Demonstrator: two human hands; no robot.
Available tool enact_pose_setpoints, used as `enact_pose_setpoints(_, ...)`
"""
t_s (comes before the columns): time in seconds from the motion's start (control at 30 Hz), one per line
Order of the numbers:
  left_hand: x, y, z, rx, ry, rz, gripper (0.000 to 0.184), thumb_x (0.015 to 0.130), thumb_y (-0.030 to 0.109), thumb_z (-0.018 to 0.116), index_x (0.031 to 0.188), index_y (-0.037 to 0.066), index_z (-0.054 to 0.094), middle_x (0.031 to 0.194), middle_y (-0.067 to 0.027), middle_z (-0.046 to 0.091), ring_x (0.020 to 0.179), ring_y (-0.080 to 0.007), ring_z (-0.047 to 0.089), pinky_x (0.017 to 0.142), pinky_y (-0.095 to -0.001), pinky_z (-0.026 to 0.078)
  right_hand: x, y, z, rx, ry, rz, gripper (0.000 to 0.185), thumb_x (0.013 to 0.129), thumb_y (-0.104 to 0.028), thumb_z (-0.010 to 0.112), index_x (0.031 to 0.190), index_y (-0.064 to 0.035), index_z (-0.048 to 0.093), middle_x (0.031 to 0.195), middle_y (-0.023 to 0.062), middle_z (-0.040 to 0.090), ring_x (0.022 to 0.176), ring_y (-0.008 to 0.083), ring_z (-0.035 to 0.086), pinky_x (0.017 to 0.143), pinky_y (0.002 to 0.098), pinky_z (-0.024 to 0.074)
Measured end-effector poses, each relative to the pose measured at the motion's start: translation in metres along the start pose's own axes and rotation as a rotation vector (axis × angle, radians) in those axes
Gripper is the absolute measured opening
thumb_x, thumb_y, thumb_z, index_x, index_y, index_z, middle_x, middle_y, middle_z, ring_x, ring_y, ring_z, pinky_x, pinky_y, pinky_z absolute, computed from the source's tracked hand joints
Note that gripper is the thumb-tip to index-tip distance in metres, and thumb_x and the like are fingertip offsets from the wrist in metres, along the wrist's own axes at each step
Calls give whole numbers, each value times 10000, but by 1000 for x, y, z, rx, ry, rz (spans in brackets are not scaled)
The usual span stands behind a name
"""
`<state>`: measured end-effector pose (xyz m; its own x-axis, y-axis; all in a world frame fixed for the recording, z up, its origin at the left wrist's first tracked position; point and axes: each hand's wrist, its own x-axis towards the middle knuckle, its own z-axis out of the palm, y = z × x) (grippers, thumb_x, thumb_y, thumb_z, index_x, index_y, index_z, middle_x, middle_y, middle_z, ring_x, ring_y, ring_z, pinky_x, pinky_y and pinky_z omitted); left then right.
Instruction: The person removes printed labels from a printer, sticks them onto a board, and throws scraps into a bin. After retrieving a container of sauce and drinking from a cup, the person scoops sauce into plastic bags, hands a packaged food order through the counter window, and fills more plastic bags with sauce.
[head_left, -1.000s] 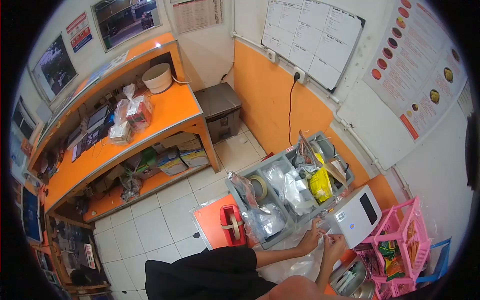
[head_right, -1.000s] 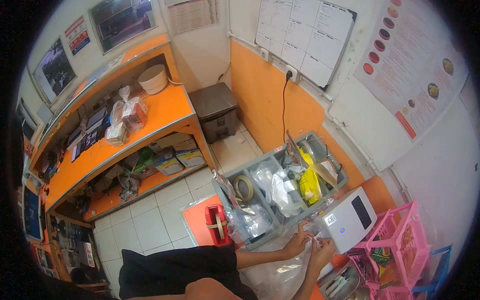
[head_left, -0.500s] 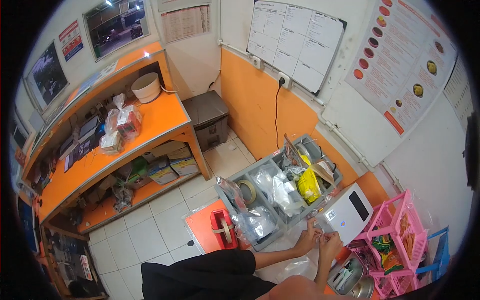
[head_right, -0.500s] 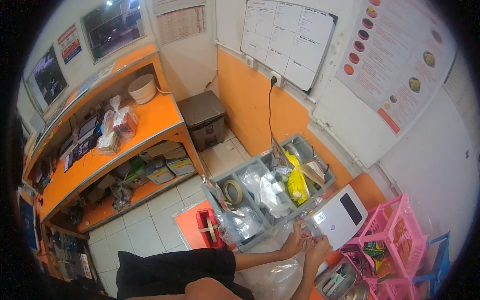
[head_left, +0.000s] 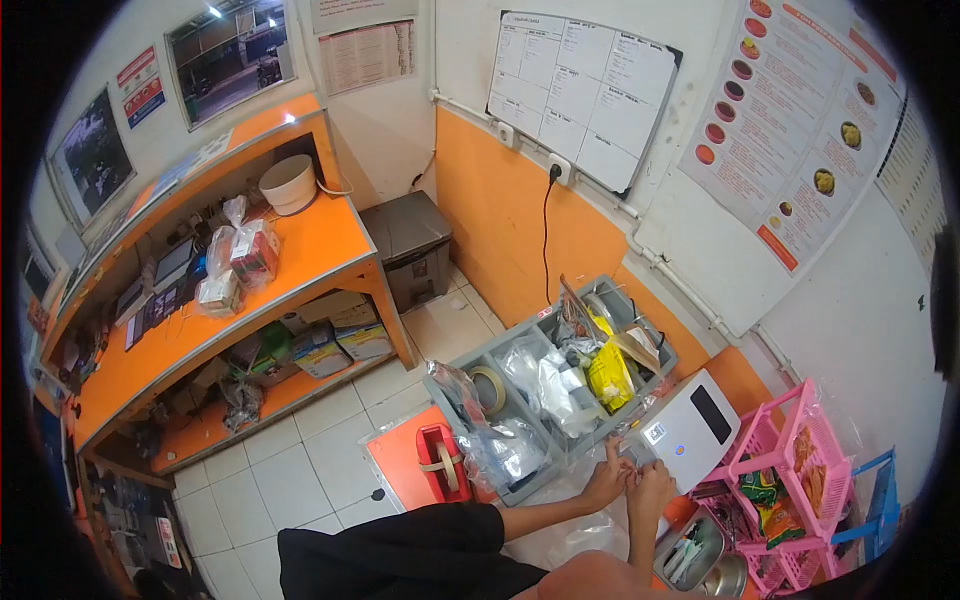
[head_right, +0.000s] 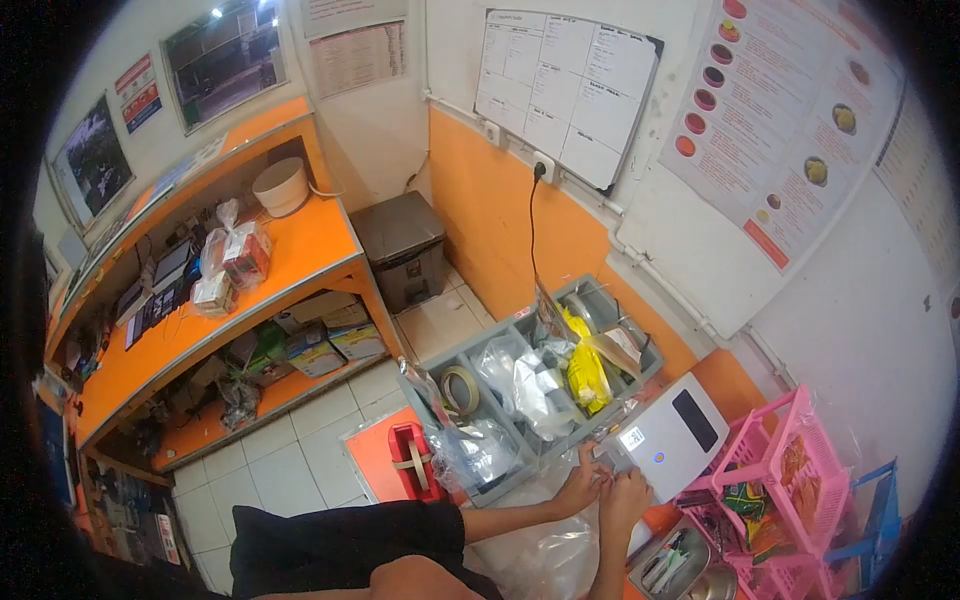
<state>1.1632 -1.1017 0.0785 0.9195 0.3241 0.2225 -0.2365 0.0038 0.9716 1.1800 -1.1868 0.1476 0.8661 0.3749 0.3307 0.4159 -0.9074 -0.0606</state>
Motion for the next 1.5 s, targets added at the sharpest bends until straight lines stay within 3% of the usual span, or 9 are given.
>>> enact_pose_setpoints(0.53,-7,-2,-1,35,41,-5,625,795,-86,499,1286,33,131,820,-182,628,772,-339,642,659,-377,502,1,5,-8,238,-130,162,121,670,-138,678,699,-26,642,769,112,575,702,308,589,617,409,447)
enact_pose_setpoints(0.63,-11,3,-2,59,25,-105,621,791,-64,492,1286,46,133,888,-170,630,823,-342,633,686,-445,473,-3,4,-1,215,-72,175,115,667,-136,667,694,-28,636,761,112,568,691,301,583,601,409,443)
enact_pose_setpoints(0.83,-17,9,-4,353,15,-226,637,778,-8,489,1297,61,125,1019,-145,606,989,-353,568,767,-523,367,-18,1,13,262,245,256,135,674,-118,618,685,-15,533,699,103,497,607,282,521,553,399,410)
enact_pose_setpoints(0.9,-16,12,-6,264,-59,-321,679,748,-27,502,1300,45,113,1092,-179,557,1051,-365,529,810,-517,372,-24,-7,4,389,416,386,108,685,-49,603,701,-2,507,673,83,443,560,214,454,520,326,372)
enact_pose_setpoints(1.03,-22,40,-5,428,78,-60,694,767,1,541,1300,41,98,1207,-196,466,1130,-335,487,868,-494,382,-33,-25,-25,513,796,470,119,712,1,595,691,23,479,672,76,403,564,188,416,513,304,343)
enact_pose_setpoints(1.1,-27,81,-14,-31,51,142,750,801,37,610,1268,64,25,1241,-208,420,1167,-296,458,948,-409,400,-40,-31,-36,396,940,395,161,714,77,562,656,1,433,666,69,386,575,190,393,533,309,329)
enact_pose_setpoints(1.33,-50,212,-89,-375,-240,102,796,806,17,635,1225,145,-31,1144,-171,464,1130,-238,485,942,-367,429,-64,-122,-98,501,885,173,127,734,-7,644,811,17,546,733,88,435,679,234,425,581,340,342)
enact_pose_setpoints(1.4,-53,225,-115,-406,-193,-18,781,797,-30,624,1207,151,-16,1093,-148,476,1072,-239,533,902,-335,463,-64,-150,-96,367,952,27,165,710,9,652,843,13,556,747,90,455,694,258,440,590,354,345)
enact_pose_setpoints(1.5,-50,224,-171,-476,-139,120,762,792,-50,615,1209,123,2,1044,-153,482,1005,-220,574,826,-302,502,-64,-208,-92,421,854,-61,171,657,-11,680,798,-23,584,759,83,465,683,263,436,597,359,339)
